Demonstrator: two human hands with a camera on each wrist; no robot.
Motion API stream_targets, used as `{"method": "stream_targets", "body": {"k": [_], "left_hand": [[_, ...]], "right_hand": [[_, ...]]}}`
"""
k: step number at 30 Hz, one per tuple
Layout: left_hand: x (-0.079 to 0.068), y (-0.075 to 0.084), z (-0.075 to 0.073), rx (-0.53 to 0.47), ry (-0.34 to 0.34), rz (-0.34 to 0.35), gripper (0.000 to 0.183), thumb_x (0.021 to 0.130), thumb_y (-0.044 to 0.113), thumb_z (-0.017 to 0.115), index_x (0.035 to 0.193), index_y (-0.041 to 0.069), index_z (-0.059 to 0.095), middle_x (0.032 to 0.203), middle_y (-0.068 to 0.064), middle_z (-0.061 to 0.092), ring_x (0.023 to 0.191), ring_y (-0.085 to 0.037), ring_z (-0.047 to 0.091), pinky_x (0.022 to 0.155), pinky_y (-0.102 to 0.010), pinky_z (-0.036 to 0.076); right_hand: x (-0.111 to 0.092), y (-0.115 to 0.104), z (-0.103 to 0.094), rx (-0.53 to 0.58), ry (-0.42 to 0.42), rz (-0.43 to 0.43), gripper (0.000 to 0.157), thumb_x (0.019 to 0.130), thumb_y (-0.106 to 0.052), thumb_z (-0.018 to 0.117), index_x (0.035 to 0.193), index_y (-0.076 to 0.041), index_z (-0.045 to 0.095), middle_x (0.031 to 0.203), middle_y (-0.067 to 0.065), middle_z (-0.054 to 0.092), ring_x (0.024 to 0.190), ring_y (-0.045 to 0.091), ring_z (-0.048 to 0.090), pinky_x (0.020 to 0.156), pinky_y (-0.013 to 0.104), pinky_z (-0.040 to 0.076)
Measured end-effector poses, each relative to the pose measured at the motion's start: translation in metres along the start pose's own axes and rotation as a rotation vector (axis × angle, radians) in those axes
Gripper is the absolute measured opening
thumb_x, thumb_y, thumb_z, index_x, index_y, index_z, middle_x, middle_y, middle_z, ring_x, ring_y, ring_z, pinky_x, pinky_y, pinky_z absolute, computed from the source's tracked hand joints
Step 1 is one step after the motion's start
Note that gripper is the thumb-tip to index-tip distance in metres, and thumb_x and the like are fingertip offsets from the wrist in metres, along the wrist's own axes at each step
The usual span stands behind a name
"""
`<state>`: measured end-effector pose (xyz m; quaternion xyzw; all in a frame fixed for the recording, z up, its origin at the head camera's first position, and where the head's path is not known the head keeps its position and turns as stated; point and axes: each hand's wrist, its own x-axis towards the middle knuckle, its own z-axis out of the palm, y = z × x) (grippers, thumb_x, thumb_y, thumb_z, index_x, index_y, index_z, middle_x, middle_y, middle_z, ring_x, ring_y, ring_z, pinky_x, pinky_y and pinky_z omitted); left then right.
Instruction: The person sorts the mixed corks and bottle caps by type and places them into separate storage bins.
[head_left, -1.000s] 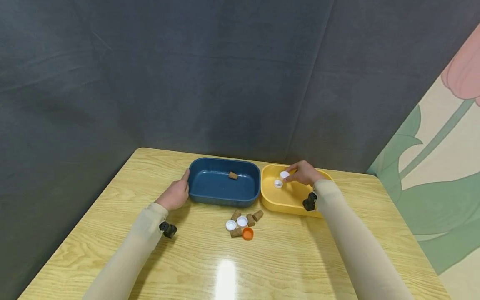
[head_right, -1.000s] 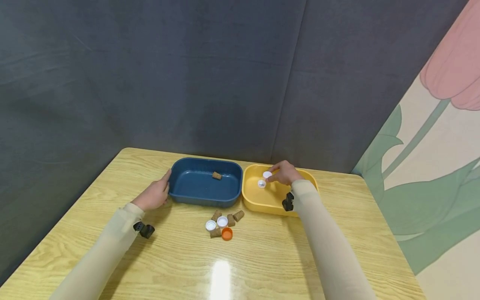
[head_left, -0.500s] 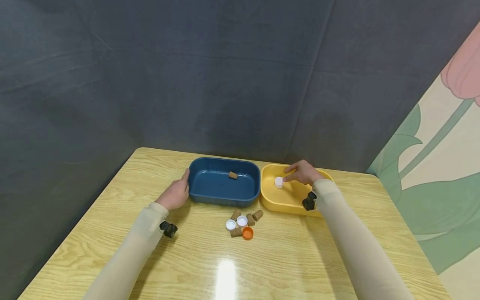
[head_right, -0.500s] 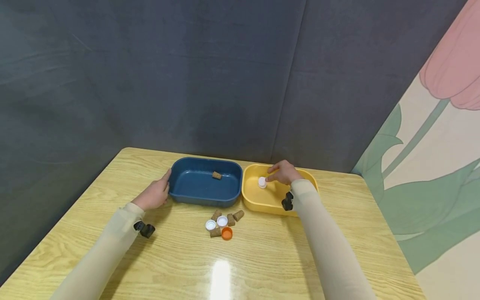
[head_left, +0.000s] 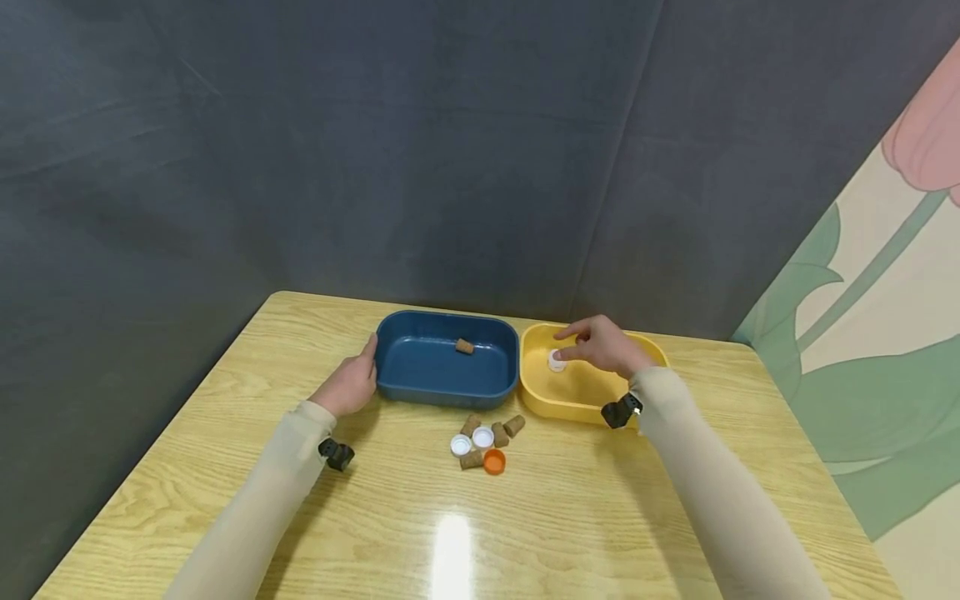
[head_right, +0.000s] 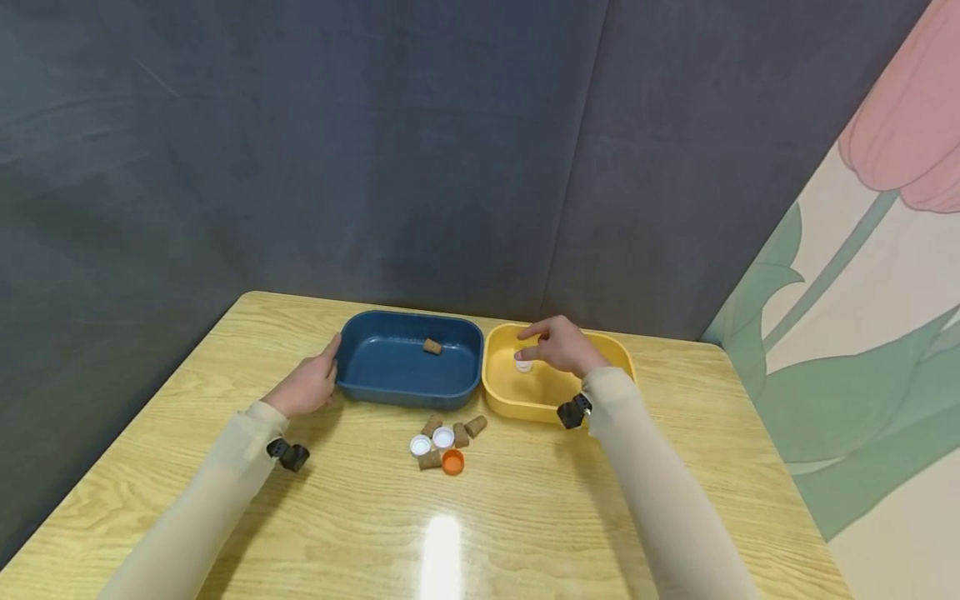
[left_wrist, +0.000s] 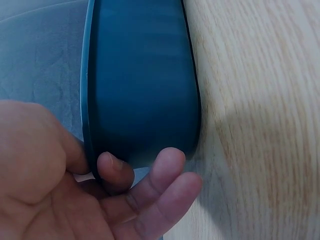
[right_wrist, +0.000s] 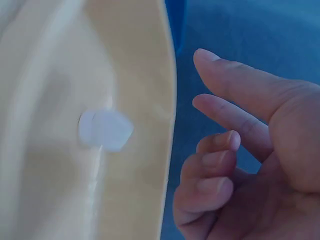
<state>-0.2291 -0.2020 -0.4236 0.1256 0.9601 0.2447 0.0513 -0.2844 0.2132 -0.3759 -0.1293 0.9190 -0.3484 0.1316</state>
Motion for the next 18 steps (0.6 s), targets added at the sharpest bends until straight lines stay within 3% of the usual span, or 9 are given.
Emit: {"method": "stream_targets", "body": {"k": [2,8,18], "left_hand": [[0.0,-0.001,0.0,-0.004,-0.006,-0.002,0.056,0.105,0.003,0.027,0.152,-0.018,0.005,0.112,-0.034,0.063,0.074,-0.025,0.06,0.095,-0.048,0.048],[0.0,-0.002,0.0,-0.013,-0.018,-0.005,0.056,0.106,0.004,0.027,0.153,-0.017,0.004,0.087,-0.022,0.064,0.063,-0.02,0.053,0.089,-0.045,0.047],[-0.001,-0.001,0.0,-0.011,-0.007,0.006,0.056,0.106,0.004,0.026,0.152,-0.018,0.005,0.086,-0.022,0.064,0.068,-0.022,0.057,0.091,-0.046,0.048]], "right_hand": [[-0.009,-0.007,0.003,0.02,0.005,-0.03,0.041,0.089,-0.026,0.078,0.125,-0.007,0.071,0.073,0.005,0.042,0.062,0.019,0.036,0.056,0.03,0.031],[-0.036,-0.028,0.019,0.044,0.016,-0.137,0.041,0.086,-0.028,0.081,0.121,-0.008,0.073,0.075,0.004,0.045,0.065,0.019,0.041,0.056,0.029,0.031],[-0.067,-0.051,0.075,0.105,-0.087,-0.292,0.032,0.084,-0.019,0.082,0.114,-0.008,0.076,0.068,0.0,0.044,0.062,0.015,0.041,0.056,0.024,0.031]]}}
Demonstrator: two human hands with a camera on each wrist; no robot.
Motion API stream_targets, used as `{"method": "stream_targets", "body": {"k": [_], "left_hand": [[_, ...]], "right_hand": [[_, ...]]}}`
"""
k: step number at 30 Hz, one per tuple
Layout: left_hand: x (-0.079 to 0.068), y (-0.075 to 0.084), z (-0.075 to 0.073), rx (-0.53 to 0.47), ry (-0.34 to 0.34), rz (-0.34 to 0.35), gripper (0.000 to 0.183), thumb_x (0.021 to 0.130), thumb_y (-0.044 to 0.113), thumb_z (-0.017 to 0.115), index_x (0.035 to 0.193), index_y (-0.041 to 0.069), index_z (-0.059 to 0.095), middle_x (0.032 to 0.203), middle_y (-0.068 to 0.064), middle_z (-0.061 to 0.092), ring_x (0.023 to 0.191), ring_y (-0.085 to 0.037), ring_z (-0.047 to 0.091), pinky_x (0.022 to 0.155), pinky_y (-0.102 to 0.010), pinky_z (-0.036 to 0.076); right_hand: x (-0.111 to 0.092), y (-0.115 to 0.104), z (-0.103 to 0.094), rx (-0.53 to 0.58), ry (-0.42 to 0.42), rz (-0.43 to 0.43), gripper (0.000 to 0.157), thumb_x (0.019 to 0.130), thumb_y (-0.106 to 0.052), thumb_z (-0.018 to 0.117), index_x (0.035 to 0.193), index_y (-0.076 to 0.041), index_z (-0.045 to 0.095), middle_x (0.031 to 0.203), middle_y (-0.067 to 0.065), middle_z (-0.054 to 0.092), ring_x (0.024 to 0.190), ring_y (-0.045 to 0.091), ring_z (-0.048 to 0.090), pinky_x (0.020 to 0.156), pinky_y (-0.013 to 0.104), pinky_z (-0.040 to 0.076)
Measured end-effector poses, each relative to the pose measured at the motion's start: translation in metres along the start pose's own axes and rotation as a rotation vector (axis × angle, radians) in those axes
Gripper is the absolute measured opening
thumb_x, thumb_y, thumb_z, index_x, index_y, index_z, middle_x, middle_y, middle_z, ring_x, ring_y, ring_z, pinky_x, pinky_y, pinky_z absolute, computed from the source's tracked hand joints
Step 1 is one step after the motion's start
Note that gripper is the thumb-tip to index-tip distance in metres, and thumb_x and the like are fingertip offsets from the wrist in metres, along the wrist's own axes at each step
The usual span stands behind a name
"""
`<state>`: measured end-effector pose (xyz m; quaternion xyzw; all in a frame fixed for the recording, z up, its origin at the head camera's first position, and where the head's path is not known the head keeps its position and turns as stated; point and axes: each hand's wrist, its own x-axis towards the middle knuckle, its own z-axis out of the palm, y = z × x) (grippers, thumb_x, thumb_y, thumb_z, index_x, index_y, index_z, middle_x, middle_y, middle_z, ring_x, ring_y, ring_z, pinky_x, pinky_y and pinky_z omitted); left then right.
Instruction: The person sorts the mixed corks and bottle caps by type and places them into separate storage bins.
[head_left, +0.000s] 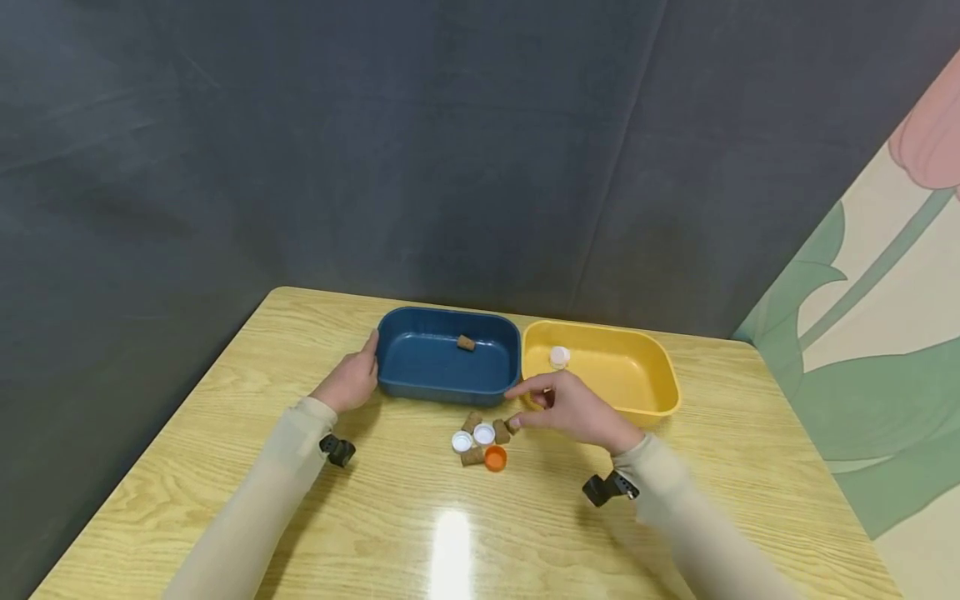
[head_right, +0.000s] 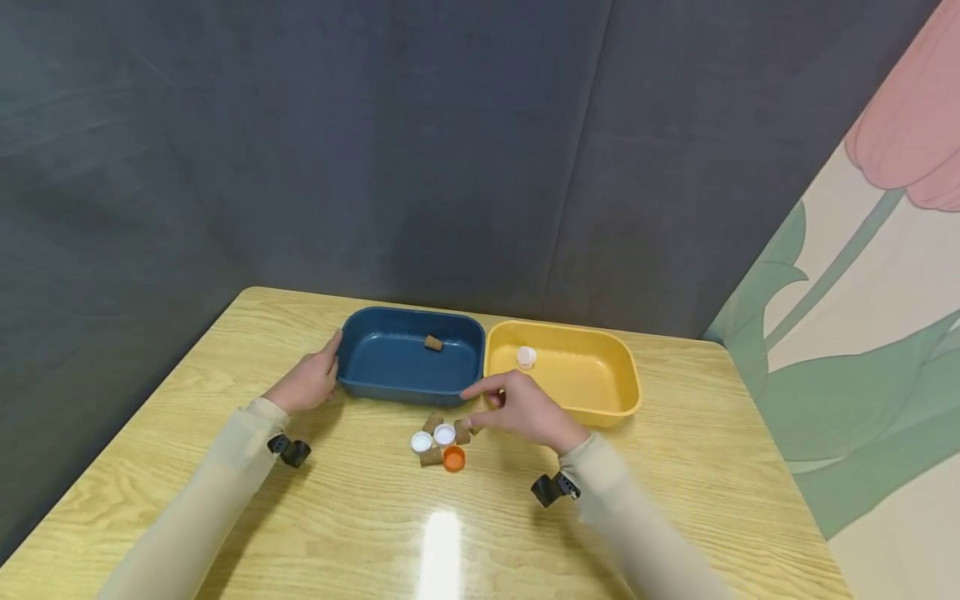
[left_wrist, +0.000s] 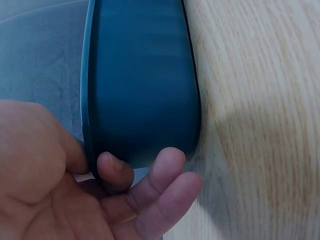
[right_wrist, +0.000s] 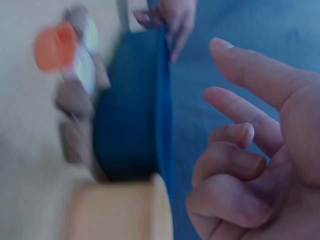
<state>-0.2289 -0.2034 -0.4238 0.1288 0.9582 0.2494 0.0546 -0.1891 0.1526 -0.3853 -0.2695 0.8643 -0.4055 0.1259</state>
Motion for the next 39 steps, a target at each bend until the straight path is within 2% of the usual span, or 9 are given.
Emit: {"method": "stream_targets", "body": {"k": [4,10,13,17,21,25,30,34,39], "left_hand": [[0.001,0.0,0.0,0.001,-0.005,-0.002,0.056,0.106,0.004,0.027,0.152,-0.018,0.004,0.084,-0.02,0.063,0.068,-0.022,0.056,0.088,-0.045,0.048],[0.001,0.001,0.0,0.001,-0.005,-0.003,0.056,0.106,0.004,0.027,0.152,-0.018,0.004,0.085,-0.021,0.064,0.067,-0.022,0.056,0.085,-0.043,0.048],[0.001,0.001,0.0,0.008,0.007,-0.002,0.056,0.106,0.004,0.027,0.152,-0.018,0.006,0.106,-0.031,0.065,0.076,-0.024,0.06,0.089,-0.045,0.049],[0.001,0.001,0.0,0.013,0.017,-0.005,0.056,0.105,0.004,0.028,0.152,-0.018,0.007,0.126,-0.037,0.058,0.086,-0.026,0.063,0.093,-0.046,0.049],[0.001,0.001,0.0,0.006,0.002,-0.016,0.056,0.106,0.004,0.027,0.153,-0.017,0.005,0.107,-0.03,0.065,0.072,-0.023,0.059,0.086,-0.044,0.049],[0.001,0.0,0.0,0.002,-0.006,-0.017,0.056,0.106,0.005,0.026,0.153,-0.017,0.004,0.086,-0.019,0.064,0.063,-0.019,0.052,0.082,-0.041,0.047],[0.001,-0.001,-0.001,-0.006,-0.007,-0.01,0.056,0.106,0.004,0.027,0.153,-0.017,0.005,0.082,-0.017,0.063,0.061,-0.019,0.051,0.083,-0.042,0.047],[0.001,-0.001,-0.001,0.0,0.003,-0.003,0.056,0.105,0.004,0.027,0.152,-0.018,0.006,0.096,-0.026,0.066,0.066,-0.02,0.055,0.085,-0.043,0.048],[-0.001,0.001,0.0,-0.007,0.003,-0.007,0.056,0.106,0.004,0.027,0.152,-0.018,0.005,0.115,-0.035,0.062,0.073,-0.023,0.058,0.091,-0.045,0.047]], "right_hand": [[-0.002,-0.001,0.026,0.015,-0.042,-0.042,0.033,0.084,-0.019,0.083,0.113,-0.005,0.076,0.067,0.001,0.049,0.059,0.011,0.04,0.056,0.021,0.031],[-0.003,0.009,0.055,0.001,-0.053,-0.051,0.034,0.081,-0.017,0.085,0.111,-0.005,0.077,0.068,-0.003,0.051,0.06,0.006,0.038,0.058,0.02,0.033],[-0.002,0.015,0.063,-0.019,-0.056,-0.066,0.034,0.08,-0.019,0.086,0.111,-0.006,0.077,0.068,-0.003,0.05,0.062,0.006,0.038,0.06,0.021,0.034],[-0.001,0.02,0.069,-0.05,-0.06,-0.11,0.033,0.079,-0.018,0.086,0.109,-0.007,0.078,0.072,0.003,0.056,0.067,0.008,0.04,0.063,0.022,0.034],[0.0,0.023,0.073,-0.058,-0.068,-0.124,0.031,0.079,-0.015,0.086,0.109,-0.007,0.078,0.079,0.005,0.063,0.07,0.01,0.044,0.064,0.022,0.036],[0.001,0.023,0.076,-0.065,-0.066,-0.109,0.031,0.078,-0.014,0.087,0.107,-0.006,0.078,0.084,0.003,0.066,0.069,0.009,0.046,0.062,0.02,0.038],[0.003,0.019,0.078,-0.093,-0.059,-0.102,0.031,0.077,-0.012,0.087,0.105,-0.004,0.079,0.08,0.003,0.064,0.065,0.005,0.045,0.059,0.02,0.039],[0.005,0.019,0.081,-0.14,-0.031,-0.101,0.03,0.075,-0.013,0.089,0.103,-0.006,0.08,0.077,0.002,0.062,0.065,0.005,0.045,0.059,0.021,0.039],[0.003,0.018,0.088,-0.235,0.034,-0.094,0.025,0.073,-0.015,0.09,0.096,-0.008,0.081,0.079,-0.002,0.061,0.072,0.01,0.048,0.063,0.021,0.04]]}}
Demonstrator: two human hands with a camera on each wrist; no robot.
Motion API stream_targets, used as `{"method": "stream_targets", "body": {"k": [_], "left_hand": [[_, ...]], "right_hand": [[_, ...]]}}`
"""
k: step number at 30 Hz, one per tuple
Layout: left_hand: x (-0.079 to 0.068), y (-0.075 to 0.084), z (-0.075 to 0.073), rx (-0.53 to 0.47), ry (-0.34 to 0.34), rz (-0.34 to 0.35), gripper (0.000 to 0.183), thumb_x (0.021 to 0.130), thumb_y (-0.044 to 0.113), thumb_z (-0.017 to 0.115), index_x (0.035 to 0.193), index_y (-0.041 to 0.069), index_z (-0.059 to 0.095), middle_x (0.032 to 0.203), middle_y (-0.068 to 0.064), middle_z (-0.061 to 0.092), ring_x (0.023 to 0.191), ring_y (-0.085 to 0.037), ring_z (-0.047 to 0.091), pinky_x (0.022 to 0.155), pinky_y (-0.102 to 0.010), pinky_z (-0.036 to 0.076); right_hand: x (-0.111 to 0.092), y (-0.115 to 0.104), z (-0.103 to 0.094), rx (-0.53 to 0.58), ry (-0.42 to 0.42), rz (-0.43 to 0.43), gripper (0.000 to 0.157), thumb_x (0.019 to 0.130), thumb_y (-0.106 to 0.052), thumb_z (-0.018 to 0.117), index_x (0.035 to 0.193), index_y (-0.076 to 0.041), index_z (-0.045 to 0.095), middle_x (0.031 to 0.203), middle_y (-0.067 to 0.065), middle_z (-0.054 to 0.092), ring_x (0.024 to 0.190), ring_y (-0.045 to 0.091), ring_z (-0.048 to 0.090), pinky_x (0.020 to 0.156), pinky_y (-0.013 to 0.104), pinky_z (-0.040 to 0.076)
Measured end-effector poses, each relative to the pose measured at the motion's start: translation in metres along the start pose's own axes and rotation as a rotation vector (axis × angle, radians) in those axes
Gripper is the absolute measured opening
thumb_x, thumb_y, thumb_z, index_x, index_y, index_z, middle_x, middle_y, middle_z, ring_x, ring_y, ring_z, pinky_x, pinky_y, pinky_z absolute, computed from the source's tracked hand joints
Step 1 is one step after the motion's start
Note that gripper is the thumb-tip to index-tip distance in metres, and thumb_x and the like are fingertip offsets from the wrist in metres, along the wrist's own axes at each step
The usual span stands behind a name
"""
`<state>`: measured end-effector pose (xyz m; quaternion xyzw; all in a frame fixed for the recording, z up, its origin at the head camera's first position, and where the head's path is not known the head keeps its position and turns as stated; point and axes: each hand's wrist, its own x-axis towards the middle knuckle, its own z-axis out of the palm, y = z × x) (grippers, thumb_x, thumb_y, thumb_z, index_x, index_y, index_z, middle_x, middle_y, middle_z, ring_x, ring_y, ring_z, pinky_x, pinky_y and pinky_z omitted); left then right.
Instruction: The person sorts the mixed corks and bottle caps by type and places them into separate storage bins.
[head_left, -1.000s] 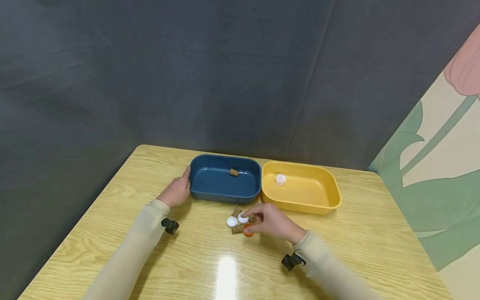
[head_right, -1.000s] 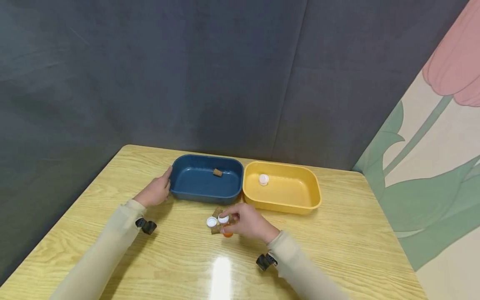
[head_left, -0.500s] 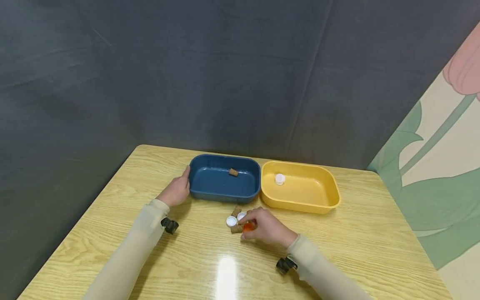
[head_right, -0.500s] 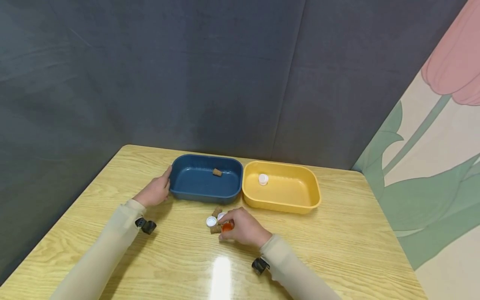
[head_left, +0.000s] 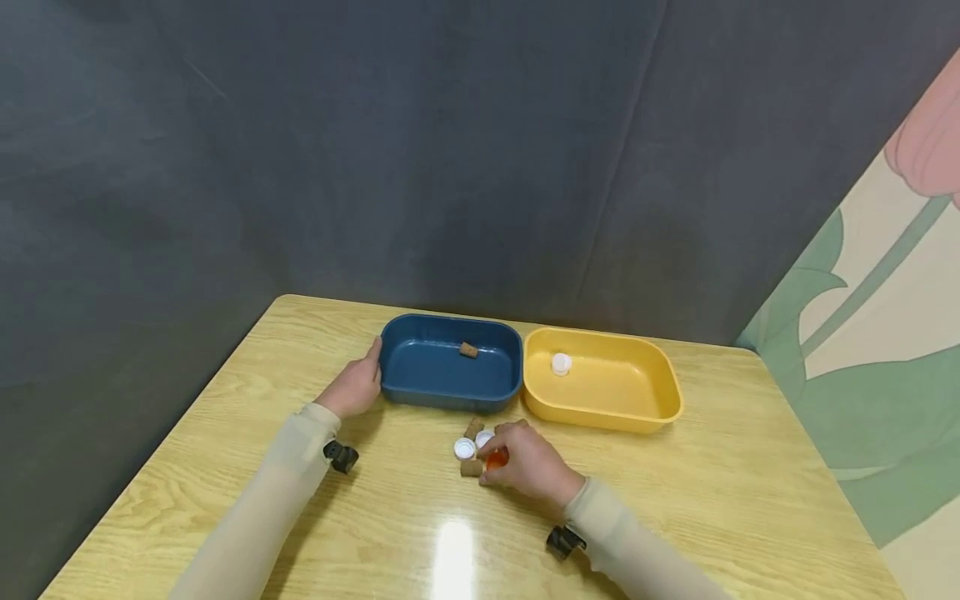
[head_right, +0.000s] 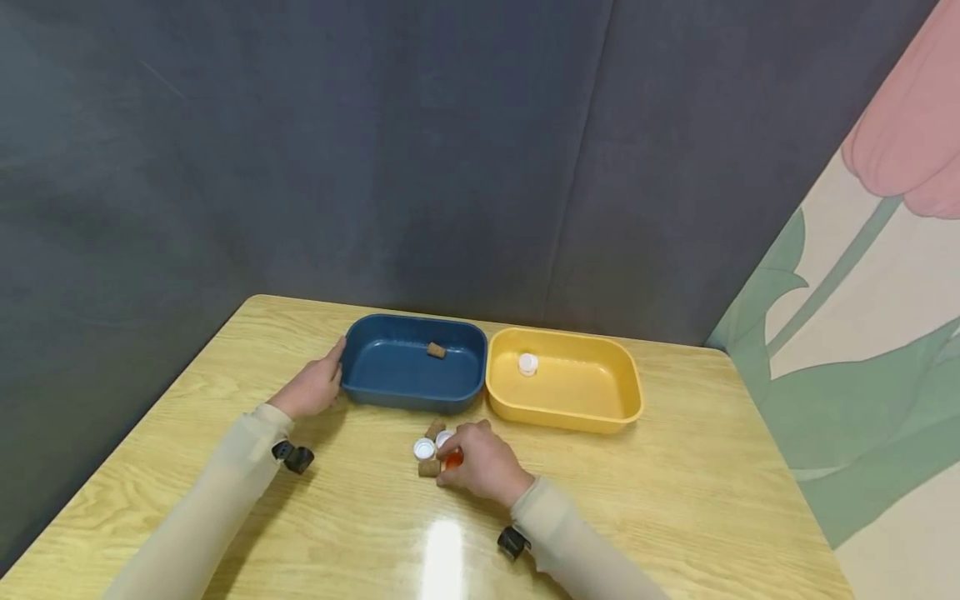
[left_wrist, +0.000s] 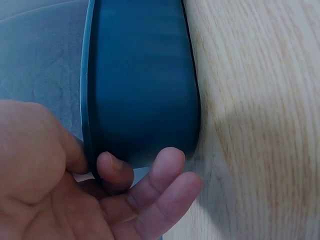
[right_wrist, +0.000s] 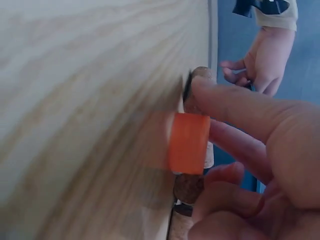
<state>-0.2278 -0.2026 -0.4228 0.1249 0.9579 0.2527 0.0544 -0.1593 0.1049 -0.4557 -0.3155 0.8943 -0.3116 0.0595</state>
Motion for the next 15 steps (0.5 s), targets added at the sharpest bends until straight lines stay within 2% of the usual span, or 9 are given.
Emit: {"method": "stream_targets", "body": {"k": [4,9,10,15], "left_hand": [[-0.002,0.002,0.001,0.004,0.002,-0.001,0.056,0.105,0.004,0.027,0.152,-0.018,0.006,0.126,-0.037,0.058,0.078,-0.024,0.06,0.094,-0.046,0.047],[-0.001,0.002,0.001,0.007,0.005,-0.011,0.056,0.106,0.005,0.027,0.153,-0.017,0.006,0.117,-0.033,0.063,0.077,-0.023,0.059,0.092,-0.045,0.048],[-0.001,0.002,0.0,0.005,0.007,-0.011,0.056,0.106,0.005,0.027,0.153,-0.017,0.006,0.12,-0.034,0.062,0.077,-0.022,0.059,0.092,-0.044,0.047],[-0.001,0.002,-0.001,-0.015,-0.015,-0.03,0.057,0.106,0.006,0.026,0.154,-0.015,0.004,0.105,-0.028,0.066,0.067,-0.02,0.054,0.088,-0.042,0.046]], "right_hand": [[-0.003,-0.003,0.005,-0.066,0.023,0.038,0.025,0.072,-0.018,0.091,0.095,-0.012,0.082,0.082,-0.004,0.057,0.072,0.012,0.046,0.058,0.022,0.04],[-0.003,-0.006,0.009,-0.1,0.034,0.076,0.03,0.071,-0.023,0.091,0.098,-0.014,0.082,0.088,-0.001,0.058,0.07,0.012,0.049,0.055,0.025,0.041],[-0.003,-0.007,0.01,-0.11,0.039,0.082,0.03,0.071,-0.024,0.091,0.098,-0.015,0.082,0.091,0.0,0.06,0.071,0.013,0.051,0.056,0.026,0.042],[-0.003,-0.012,0.012,-0.125,0.034,0.111,0.033,0.07,-0.028,0.092,0.1,-0.017,0.082,0.095,0.003,0.061,0.07,0.015,0.055,0.056,0.03,0.044]]}}
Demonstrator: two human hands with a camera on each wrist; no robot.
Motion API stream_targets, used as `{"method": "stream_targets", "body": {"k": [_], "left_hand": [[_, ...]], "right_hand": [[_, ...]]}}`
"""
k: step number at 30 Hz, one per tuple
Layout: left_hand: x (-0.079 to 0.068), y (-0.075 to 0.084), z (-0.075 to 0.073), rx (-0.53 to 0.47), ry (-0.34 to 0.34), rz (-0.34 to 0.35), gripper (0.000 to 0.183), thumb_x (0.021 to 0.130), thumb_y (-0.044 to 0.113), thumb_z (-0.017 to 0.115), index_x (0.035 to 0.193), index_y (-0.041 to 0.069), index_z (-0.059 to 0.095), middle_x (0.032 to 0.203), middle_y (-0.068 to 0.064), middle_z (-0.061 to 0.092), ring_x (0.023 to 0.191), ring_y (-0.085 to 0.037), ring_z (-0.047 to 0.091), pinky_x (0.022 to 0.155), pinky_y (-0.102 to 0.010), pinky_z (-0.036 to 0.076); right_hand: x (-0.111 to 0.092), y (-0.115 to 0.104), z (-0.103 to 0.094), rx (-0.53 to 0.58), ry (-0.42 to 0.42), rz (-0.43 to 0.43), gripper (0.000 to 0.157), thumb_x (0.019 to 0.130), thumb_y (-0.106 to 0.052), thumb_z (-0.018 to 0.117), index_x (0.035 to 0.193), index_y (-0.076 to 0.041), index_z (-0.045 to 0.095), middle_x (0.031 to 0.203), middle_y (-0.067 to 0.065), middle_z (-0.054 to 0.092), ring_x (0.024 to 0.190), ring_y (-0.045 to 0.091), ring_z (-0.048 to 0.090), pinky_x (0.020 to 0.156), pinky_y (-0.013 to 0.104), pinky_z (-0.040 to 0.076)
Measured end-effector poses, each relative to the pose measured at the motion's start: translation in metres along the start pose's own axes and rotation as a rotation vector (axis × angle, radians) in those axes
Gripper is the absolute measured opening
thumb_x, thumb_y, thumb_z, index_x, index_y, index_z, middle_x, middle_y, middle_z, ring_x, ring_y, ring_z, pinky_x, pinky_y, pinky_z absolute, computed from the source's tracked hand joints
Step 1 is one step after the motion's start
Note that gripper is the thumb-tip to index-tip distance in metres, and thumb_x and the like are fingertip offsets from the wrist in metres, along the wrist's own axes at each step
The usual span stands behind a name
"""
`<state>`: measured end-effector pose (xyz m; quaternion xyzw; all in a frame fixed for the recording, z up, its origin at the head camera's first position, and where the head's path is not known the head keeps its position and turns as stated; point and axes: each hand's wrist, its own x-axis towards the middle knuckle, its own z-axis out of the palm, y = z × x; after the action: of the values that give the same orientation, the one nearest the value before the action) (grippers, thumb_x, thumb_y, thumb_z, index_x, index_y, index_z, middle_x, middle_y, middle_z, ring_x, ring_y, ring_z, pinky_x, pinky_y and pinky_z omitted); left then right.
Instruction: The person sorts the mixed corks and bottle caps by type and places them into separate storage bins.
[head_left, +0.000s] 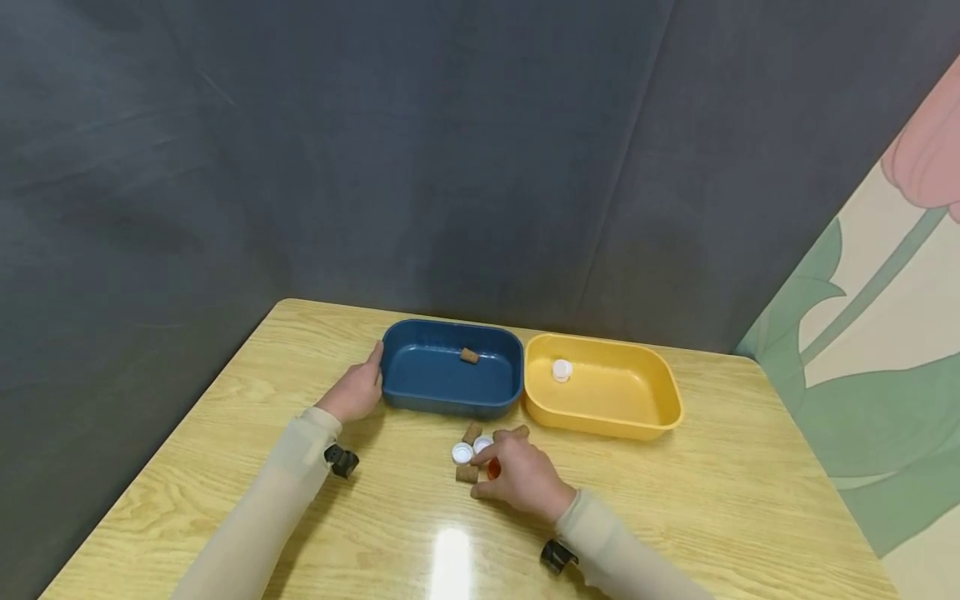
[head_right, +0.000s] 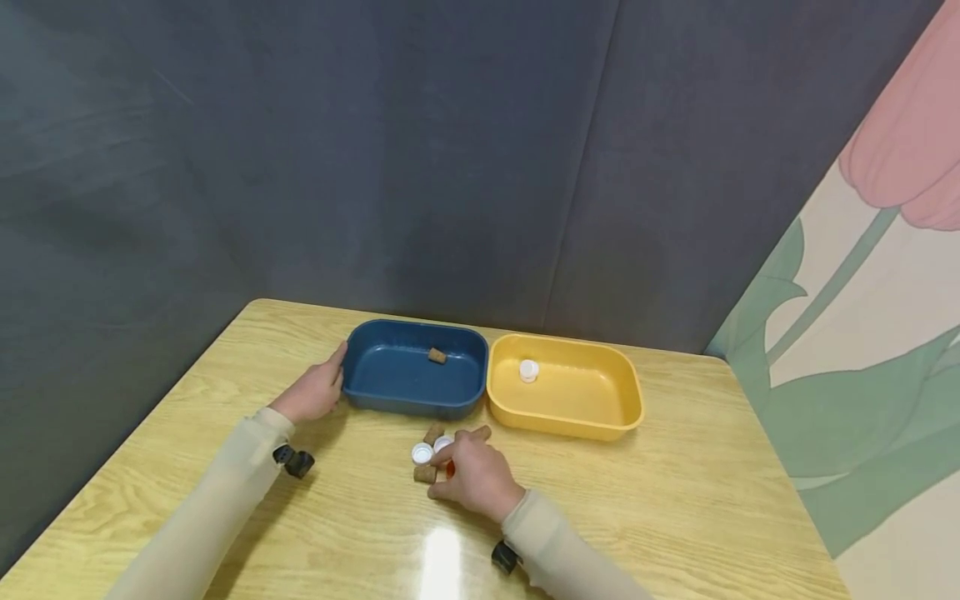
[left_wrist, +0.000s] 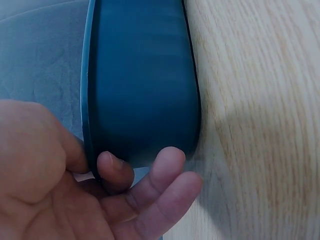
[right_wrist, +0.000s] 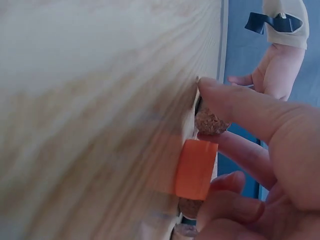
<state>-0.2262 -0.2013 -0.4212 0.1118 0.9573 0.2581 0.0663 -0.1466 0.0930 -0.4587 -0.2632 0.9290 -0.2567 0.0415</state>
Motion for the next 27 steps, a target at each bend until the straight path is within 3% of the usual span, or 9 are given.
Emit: {"method": "stream_targets", "body": {"k": [4,6,9,14,20,27], "left_hand": [[0.001,-0.001,0.001,0.005,-0.006,0.009,0.057,0.106,0.005,0.027,0.154,-0.015,0.004,0.098,-0.026,0.066,0.068,-0.02,0.055,0.088,-0.043,0.047],[0.001,-0.001,0.002,0.014,0.005,0.019,0.056,0.106,0.005,0.028,0.153,-0.016,0.006,0.109,-0.029,0.066,0.073,-0.02,0.057,0.09,-0.043,0.047],[0.003,-0.002,0.003,0.016,-0.001,0.015,0.057,0.106,0.005,0.027,0.153,-0.016,0.005,0.108,-0.029,0.065,0.074,-0.021,0.058,0.09,-0.043,0.047],[0.002,-0.002,0.003,0.011,-0.005,0.005,0.057,0.106,0.005,0.027,0.154,-0.015,0.003,0.095,-0.025,0.065,0.068,-0.021,0.055,0.087,-0.043,0.046],[0.0,-0.005,0.002,-0.014,0.002,0.006,0.058,0.106,0.006,0.027,0.154,-0.015,0.004,0.082,-0.02,0.06,0.056,-0.017,0.045,0.083,-0.042,0.045],[0.0,-0.006,-0.003,-0.064,0.006,0.001,0.057,0.107,0.009,0.03,0.156,-0.011,0.009,0.114,-0.034,0.061,0.056,-0.017,0.046,0.078,-0.041,0.046]], "right_hand": [[-0.001,-0.003,0.001,0.004,-0.008,0.005,0.031,0.072,-0.028,0.091,0.1,-0.018,0.082,0.09,0.003,0.061,0.071,0.018,0.058,0.056,0.031,0.045],[-0.001,-0.003,0.002,0.008,-0.004,0.0,0.029,0.073,-0.028,0.09,0.099,-0.017,0.082,0.086,0.001,0.059,0.067,0.014,0.057,0.054,0.029,0.044],[-0.001,-0.002,0.003,0.024,0.002,-0.021,0.028,0.074,-0.026,0.09,0.098,-0.016,0.082,0.079,-0.005,0.054,0.064,0.007,0.051,0.053,0.025,0.041],[0.0,0.001,0.003,0.074,0.028,-0.075,0.026,0.074,-0.023,0.09,0.096,-0.013,0.082,0.07,-0.009,0.054,0.074,0.009,0.054,0.057,0.022,0.041],[-0.001,0.004,-0.002,0.127,0.043,-0.111,0.025,0.074,-0.02,0.09,0.096,-0.012,0.082,0.076,-0.005,0.055,0.069,0.006,0.046,0.06,0.02,0.041],[-0.002,0.004,-0.012,0.172,0.038,-0.068,0.024,0.077,-0.022,0.088,0.099,-0.014,0.082,0.083,-0.005,0.066,0.079,0.013,0.054,0.071,0.025,0.044]]}}
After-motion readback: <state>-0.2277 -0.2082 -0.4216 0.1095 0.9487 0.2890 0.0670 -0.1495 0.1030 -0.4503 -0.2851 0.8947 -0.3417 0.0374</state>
